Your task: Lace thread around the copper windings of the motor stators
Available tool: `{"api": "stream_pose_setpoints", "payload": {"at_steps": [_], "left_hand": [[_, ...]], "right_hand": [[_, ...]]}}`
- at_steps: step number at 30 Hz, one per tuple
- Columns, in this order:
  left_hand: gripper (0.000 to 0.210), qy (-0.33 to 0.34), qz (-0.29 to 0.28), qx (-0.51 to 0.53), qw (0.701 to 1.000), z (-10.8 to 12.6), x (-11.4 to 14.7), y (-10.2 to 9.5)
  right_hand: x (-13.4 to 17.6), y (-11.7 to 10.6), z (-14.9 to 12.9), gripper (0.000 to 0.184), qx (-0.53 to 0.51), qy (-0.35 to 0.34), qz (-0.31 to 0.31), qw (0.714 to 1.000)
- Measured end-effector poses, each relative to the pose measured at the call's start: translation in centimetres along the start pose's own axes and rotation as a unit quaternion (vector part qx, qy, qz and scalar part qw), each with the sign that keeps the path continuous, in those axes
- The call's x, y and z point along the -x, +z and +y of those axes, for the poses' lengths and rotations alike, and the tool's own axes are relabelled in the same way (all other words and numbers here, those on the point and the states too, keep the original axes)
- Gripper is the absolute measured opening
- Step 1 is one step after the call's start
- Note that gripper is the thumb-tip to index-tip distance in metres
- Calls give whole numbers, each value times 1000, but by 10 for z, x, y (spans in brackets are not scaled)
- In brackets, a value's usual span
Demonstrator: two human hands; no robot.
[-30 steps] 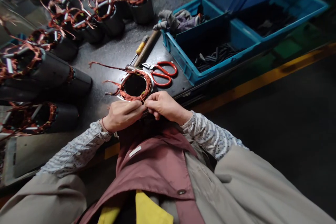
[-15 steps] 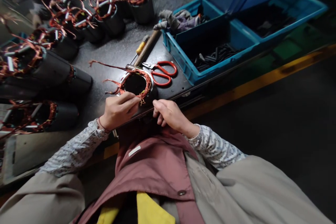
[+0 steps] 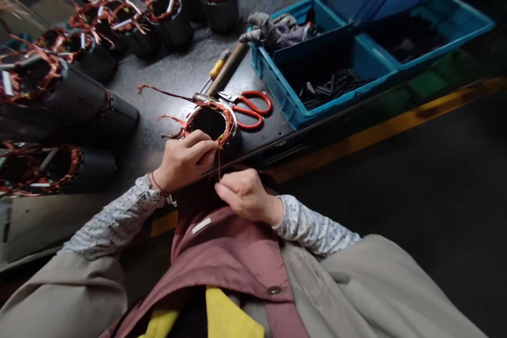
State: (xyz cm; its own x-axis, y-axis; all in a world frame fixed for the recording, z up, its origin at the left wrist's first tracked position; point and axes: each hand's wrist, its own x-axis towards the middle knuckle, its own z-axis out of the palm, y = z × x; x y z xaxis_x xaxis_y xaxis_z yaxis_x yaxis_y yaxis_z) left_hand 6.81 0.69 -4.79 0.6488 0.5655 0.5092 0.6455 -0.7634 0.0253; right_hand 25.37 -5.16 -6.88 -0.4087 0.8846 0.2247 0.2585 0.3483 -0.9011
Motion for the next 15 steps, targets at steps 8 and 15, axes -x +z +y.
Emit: {"api": "stream_pose_setpoints", "payload": {"at_steps": [8,15], "left_hand": [[27,-95,-79,-24,992,10,0,-3],[11,-128,-80,4,989,12,3,-2]], "right_hand": [[-11,-21,-6,26,-41,-59,83,994],[-19,20,-27,40,-481,216,133,839]]}}
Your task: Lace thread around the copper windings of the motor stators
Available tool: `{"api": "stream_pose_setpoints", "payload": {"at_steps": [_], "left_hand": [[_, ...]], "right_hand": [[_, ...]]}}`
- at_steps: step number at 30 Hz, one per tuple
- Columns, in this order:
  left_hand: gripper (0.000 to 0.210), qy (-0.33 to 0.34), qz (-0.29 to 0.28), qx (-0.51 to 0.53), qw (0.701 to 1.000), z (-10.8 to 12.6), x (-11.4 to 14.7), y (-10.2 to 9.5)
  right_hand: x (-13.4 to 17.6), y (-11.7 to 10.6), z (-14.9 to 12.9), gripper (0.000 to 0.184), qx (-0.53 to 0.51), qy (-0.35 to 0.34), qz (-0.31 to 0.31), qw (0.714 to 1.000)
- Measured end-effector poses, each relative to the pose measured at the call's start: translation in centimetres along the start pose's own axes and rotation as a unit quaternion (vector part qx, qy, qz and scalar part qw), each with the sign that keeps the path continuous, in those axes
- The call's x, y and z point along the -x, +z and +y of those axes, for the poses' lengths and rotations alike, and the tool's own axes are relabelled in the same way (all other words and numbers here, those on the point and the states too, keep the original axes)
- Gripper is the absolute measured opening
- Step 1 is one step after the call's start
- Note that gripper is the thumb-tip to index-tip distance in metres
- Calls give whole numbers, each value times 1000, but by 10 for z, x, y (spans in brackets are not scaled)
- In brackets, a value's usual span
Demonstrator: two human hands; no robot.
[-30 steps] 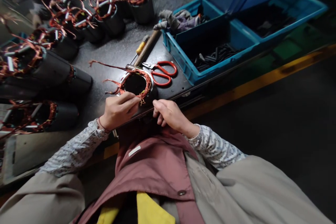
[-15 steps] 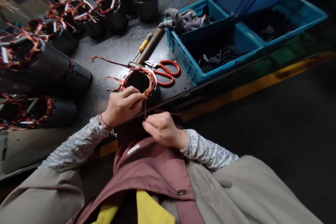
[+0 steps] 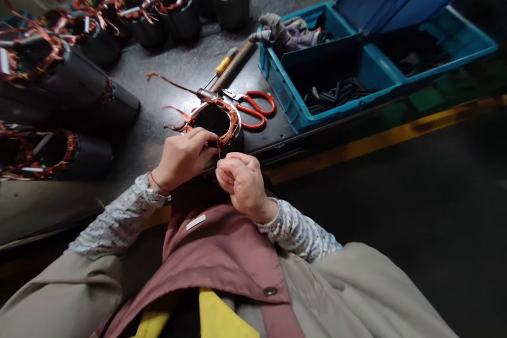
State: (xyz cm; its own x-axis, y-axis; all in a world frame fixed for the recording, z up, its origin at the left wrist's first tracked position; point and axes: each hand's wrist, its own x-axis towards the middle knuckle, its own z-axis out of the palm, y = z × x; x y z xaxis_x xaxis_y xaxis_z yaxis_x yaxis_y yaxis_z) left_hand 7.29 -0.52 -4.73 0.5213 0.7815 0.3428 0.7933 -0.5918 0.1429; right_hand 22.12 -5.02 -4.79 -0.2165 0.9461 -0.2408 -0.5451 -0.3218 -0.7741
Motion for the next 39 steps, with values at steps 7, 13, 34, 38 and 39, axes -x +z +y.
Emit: {"api": "stream_pose_setpoints", "payload": {"at_steps": [7,13,34,38,39], "left_hand": [[15,18,-63,-3,998,-45,-18,-4],[43,15,-50,50,997,-68,-16,-4],[29,-320,-90,655,678,-33,7,7],[23,-302,89,575,756,-30,20,7],[23,-290,127,569,759,-30,20,9]], "right_hand": [[52,-3,15,34,289,4,-156,945],[12,-40,2,25,481,-290,54,826],[-87,-31,-35,47,604,-533,-133,578],[-126,-38,-35,36,715,-432,-207,509],[-131,-38,-31,33,723,-426,-202,505]]}}
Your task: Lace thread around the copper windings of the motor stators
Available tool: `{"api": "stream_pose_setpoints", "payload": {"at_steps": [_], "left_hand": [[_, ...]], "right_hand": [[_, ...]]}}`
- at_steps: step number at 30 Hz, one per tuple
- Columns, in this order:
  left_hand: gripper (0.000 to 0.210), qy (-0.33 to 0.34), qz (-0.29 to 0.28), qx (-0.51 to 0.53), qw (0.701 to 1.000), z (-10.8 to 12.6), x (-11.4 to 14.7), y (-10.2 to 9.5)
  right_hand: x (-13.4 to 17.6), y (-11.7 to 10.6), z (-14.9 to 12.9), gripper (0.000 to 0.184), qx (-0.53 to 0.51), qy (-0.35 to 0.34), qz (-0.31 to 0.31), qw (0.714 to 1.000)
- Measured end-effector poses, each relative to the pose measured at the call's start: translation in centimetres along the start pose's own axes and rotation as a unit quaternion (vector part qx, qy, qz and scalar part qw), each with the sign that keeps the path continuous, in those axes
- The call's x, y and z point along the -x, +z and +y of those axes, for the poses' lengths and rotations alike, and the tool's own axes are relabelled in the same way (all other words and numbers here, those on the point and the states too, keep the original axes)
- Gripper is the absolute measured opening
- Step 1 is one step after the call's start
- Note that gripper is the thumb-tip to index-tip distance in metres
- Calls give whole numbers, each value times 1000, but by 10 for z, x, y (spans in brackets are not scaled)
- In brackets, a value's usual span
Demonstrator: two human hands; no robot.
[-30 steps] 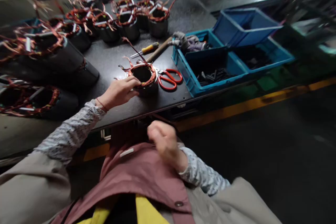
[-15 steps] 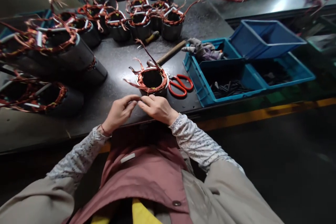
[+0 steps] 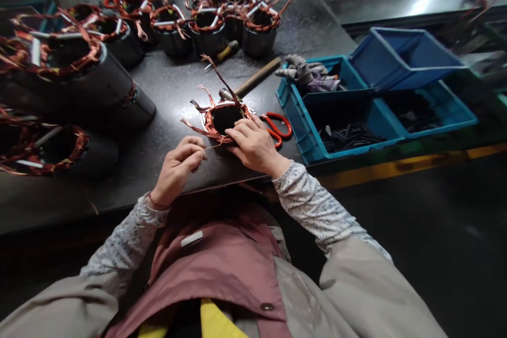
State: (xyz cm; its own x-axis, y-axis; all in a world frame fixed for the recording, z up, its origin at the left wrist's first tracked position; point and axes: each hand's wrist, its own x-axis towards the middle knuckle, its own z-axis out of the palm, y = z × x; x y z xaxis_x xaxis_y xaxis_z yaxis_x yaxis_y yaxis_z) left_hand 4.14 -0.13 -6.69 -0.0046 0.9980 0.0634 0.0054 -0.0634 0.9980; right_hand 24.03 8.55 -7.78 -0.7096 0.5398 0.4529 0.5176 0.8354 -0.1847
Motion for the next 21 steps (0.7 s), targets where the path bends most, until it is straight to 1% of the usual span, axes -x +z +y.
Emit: {"api": "stream_pose_setpoints", "payload": {"at_steps": [1,2,4,6,7,9,11,13,14,16,17,18,19,20,21], "left_hand": [[24,17,13,23,1000,-1,-1,2],[25,17,18,63,998,0,-5,6],[27,-18,16,152,988,5,-16,17],[27,-58,20,193,979,16,-28,28],[26,-74,20,188,979,22,-32,32],[22,-87,9,137,987,32,-33,37],[22,-76,7,83,994,35,-22,34],[23,-42,8,29,999,31,2,25],[23,-24,-1,-3,1000,26,17,17],[21,26,-19,-125,992,16,50,-3],[18,37,11,-172,984,11,66,-16],[17,40,54,-215,974,7,80,-29],[18,45,117,-234,964,5,90,-41],[22,26,165,-231,959,4,97,-51],[25,-2,195,-219,956,4,99,-59]], "right_hand": [[-1,5,-1,31,7,11,6,1000],[-2,10,-4,30,12,22,17,1000],[0,15,-13,31,15,37,33,999],[5,17,-24,31,11,40,40,998],[7,18,-28,30,6,39,44,998],[12,20,-37,30,-4,33,57,998],[14,22,-42,30,-9,35,68,997],[15,23,-45,30,-12,44,73,996],[15,22,-44,30,-14,45,73,996],[18,15,-39,31,-33,17,68,997],[22,9,-33,33,-45,-3,69,997],[26,2,-26,35,-52,-8,76,996],[32,-5,-17,37,-51,8,83,995],[37,-12,-8,39,-38,46,87,994],[41,-17,1,39,-11,109,79,991]]}}
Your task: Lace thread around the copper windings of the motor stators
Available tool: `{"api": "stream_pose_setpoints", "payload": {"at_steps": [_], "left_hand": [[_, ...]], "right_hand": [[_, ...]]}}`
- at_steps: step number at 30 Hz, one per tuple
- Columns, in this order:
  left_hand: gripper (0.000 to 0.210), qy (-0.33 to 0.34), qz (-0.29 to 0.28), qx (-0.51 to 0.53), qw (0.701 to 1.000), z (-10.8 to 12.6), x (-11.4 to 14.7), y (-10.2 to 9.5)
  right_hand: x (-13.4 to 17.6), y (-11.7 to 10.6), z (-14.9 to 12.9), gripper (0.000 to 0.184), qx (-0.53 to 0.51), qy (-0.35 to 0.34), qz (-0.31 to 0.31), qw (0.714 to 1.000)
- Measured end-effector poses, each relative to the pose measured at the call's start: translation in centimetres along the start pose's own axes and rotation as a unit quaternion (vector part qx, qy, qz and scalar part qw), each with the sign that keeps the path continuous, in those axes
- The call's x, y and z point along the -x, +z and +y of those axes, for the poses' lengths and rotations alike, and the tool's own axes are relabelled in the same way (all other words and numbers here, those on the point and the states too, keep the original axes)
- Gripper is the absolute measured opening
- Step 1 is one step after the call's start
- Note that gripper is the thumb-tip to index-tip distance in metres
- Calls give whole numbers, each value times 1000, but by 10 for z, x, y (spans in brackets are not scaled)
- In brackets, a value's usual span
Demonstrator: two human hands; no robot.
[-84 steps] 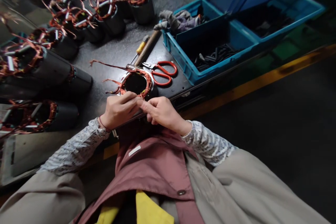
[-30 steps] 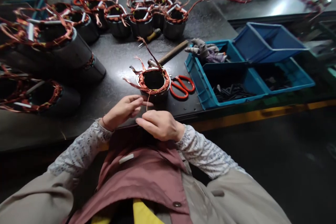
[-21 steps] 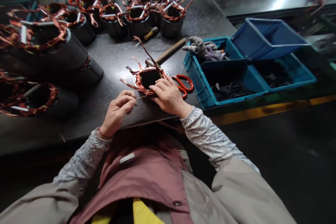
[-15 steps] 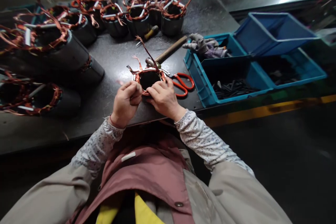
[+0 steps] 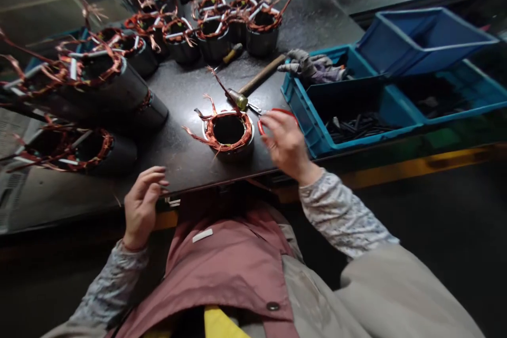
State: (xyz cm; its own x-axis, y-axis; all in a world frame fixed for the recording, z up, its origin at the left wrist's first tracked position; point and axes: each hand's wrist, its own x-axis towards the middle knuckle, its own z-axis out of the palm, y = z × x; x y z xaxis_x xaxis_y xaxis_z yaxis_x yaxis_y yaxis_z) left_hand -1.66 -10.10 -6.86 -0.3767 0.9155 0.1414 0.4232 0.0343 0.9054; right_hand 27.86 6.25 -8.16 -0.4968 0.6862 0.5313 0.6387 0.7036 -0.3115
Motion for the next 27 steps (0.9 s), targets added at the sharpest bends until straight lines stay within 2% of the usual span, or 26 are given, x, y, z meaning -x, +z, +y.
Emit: {"api": "stream_pose_setpoints", "payload": {"at_steps": [1,3,5,7,10,12,14,16,18,21,23,27], "left_hand": [[29,-41,5,16,999,0,-3,-3],[35,-110,-38,75,990,8,-15,5],[38,-145,-121,131,973,22,-30,27],[40,-175,-195,165,951,35,-43,54],[34,-202,-222,227,926,44,-49,82],[30,-204,-215,250,922,41,-46,89],[30,-206,-212,264,918,36,-39,90],[30,-203,-204,282,915,32,-33,87],[30,-200,-191,295,915,31,-29,86],[29,-200,-185,298,915,33,-27,84],[28,-194,-184,291,919,35,-27,84],[27,-179,-176,270,930,35,-27,82]], "right_hand": [[0,-5,9,39,41,60,-31,997],[-5,-8,22,42,127,145,-150,970],[-16,-4,28,49,191,176,-268,928],[-32,2,28,56,228,182,-319,902],[-51,3,26,59,209,212,-355,886],[-53,-6,23,51,140,266,-358,884],[-42,-24,15,42,15,342,-323,882],[-22,-46,1,44,-147,393,-282,863],[1,-67,-19,52,-280,367,-273,844],[22,-81,-46,61,-358,277,-359,816],[23,-76,-55,57,-357,238,-416,802],[1,-52,-55,51,-323,167,-450,816]]}}
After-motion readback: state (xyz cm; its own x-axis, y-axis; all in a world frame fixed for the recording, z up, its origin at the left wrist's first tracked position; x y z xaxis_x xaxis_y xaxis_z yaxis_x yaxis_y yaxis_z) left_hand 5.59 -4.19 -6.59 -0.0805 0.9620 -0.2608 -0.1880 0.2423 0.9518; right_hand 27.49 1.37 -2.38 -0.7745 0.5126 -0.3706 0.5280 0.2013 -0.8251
